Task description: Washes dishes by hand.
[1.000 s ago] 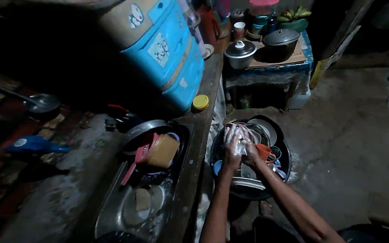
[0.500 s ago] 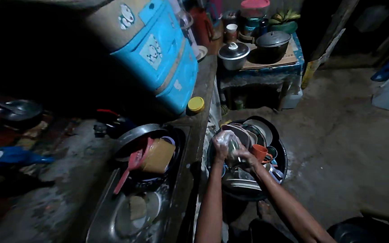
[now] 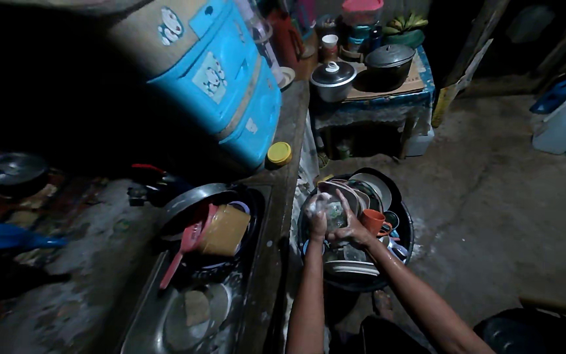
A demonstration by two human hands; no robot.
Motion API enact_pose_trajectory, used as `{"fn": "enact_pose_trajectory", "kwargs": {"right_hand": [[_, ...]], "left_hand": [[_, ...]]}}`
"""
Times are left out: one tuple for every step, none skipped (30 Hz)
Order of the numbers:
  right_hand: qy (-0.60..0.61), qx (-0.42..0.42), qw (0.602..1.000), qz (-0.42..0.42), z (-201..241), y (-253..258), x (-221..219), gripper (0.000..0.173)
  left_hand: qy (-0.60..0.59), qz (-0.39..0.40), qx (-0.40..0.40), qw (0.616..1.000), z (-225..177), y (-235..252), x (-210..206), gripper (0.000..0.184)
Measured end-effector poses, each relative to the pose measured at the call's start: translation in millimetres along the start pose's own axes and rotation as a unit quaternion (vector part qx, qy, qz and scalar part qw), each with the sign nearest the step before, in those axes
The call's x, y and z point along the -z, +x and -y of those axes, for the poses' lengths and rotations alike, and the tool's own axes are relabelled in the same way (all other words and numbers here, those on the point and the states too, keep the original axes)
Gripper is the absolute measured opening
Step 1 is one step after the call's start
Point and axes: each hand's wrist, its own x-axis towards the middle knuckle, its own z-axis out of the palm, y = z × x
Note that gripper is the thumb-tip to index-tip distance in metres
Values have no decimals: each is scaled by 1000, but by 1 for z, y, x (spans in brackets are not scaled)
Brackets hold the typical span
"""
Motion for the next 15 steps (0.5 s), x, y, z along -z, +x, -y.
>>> {"fn": "enact_pose_trajectory", "kwargs": {"right_hand": [[-23,-3,1000,-1,-2,-1,1,144],[-57,3,998,-2,-3,-2,2,142],[-73,4,997,-3,-3,-3,3,141],[-58,-5,998,-2,-2,-4,3,142],[-15,-16,1000,-1,-3,-3,3,142],[21,-22,1000,0,-4,-3,3,143],[32,-29,999,1,-6,-4,3,143],[14,-40,999,5,-7,-5,5,143],[-23,-53,998,11,-5,-6,6,140],[-58,-60,996,18,-4,-8,7,136],[-77,-68,994,25,-3,-11,8,131],[-82,-75,993,26,-2,-14,9,123],[-71,-80,994,17,-1,-15,11,113],[-48,-89,995,-4,-2,-18,13,102],[-15,-101,994,-35,-5,-22,14,91]], "left_hand": [[37,15,-16,999,-1,-1,-1,17],[74,31,-24,997,-4,-4,-2,17],[81,31,-21,996,-4,-5,-3,17],[43,17,-12,999,-1,-6,-4,16],[-5,0,8,1000,2,-6,-4,18],[-28,-6,19,999,3,-6,-3,20],[-18,0,11,1000,4,-5,-2,20],[27,17,0,999,1,-5,-3,18],[90,41,-1,995,-6,-4,-4,19],[144,58,14,988,-12,-3,-5,22],[166,54,47,984,-14,-2,-5,25],[152,31,88,984,-12,0,-5,29],[143,8,119,982,-8,2,-4,33],[154,-2,137,979,-6,3,-2,35],[188,7,152,970,-9,2,0,36]]}}
